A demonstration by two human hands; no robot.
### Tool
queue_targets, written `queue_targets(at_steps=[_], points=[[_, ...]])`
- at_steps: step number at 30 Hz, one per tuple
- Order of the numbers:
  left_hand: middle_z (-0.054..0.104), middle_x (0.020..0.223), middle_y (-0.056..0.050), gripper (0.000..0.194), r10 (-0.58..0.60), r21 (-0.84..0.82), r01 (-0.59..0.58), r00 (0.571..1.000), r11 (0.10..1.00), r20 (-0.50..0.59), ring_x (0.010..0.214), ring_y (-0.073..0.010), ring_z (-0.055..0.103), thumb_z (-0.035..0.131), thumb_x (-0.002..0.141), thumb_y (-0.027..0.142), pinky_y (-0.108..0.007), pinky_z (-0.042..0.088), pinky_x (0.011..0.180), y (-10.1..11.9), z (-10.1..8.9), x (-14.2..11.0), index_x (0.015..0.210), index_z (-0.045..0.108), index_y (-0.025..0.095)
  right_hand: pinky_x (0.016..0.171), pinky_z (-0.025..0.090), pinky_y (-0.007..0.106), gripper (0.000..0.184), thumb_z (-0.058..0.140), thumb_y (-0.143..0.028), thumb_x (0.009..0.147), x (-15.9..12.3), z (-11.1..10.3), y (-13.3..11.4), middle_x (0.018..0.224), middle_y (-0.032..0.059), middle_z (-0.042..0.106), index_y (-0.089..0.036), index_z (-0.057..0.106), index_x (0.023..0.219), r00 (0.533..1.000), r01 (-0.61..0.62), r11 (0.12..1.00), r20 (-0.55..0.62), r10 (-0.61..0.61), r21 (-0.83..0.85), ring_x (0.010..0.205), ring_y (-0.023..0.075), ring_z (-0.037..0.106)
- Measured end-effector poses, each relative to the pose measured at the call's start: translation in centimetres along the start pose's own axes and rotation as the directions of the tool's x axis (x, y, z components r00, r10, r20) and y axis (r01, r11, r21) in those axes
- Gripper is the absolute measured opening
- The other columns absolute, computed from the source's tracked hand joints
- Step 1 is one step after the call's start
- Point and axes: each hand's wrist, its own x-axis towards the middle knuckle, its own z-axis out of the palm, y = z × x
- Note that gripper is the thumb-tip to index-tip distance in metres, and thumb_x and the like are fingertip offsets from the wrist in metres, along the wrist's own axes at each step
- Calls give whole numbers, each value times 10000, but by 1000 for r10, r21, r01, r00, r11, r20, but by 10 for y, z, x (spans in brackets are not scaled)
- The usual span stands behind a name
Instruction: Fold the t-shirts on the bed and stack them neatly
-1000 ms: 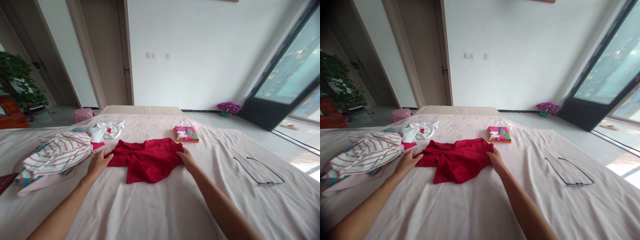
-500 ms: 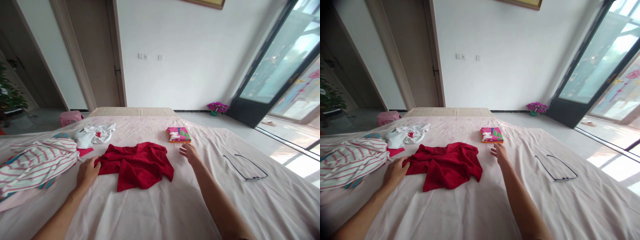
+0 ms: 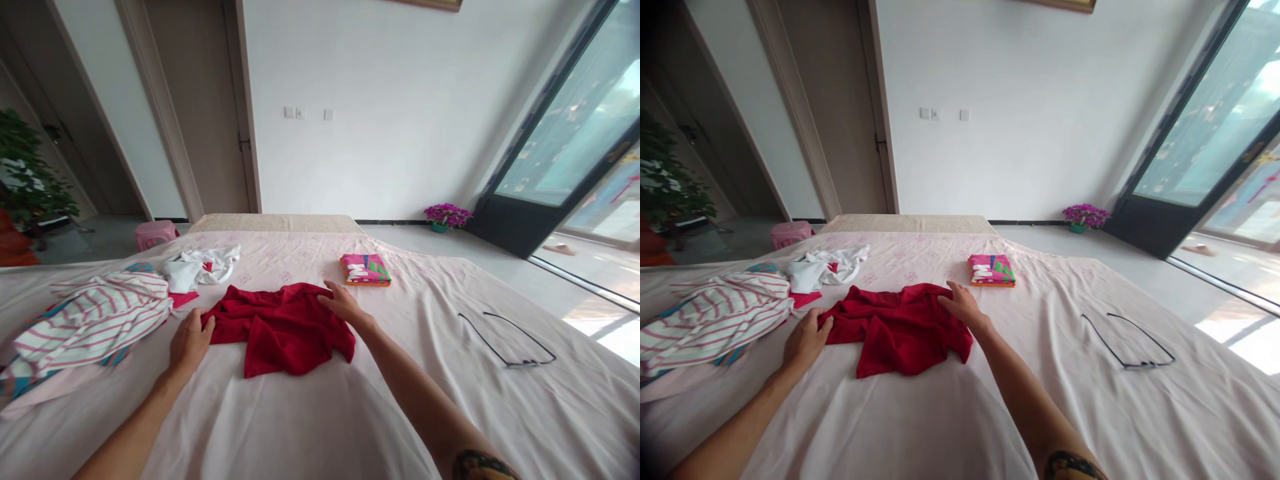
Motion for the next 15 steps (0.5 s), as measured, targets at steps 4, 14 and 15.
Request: queue_targets(at_steps=[4,14,15], points=[[709,1096,-124,351,-94,-168,97,995,981,26,977,-297,676,454,874,444,-397,518,847,-5,-1,6,1105,565,203,1110,287,479,796,679,-481,819,16,18,-43,1452,165,505,-194,381,1499,993,112,974,67,-100,-198,1351,332,421],[688,1079,-90,463,-50,-689,-40,993,724,-111,982,-218,669,567,823,472,-369,535,918,19,-41,60,1162,549,158,623,457,268,397,405,-479,902,31,-4,-35,712,27,646,-172,656,890,985,-133,941,-65,161,311,678,176,598],[688,1090,-92,458,-57,-673,-51,989,738,-138,996,-217,668,570,821,463,-365,533,926,24,-44,67,1161,553,158,592,450,259,424,357,-486,911,31,-13,-29,702,18,634,-172,641,919,976,-148,919,-96,195,365,645,163,578]])
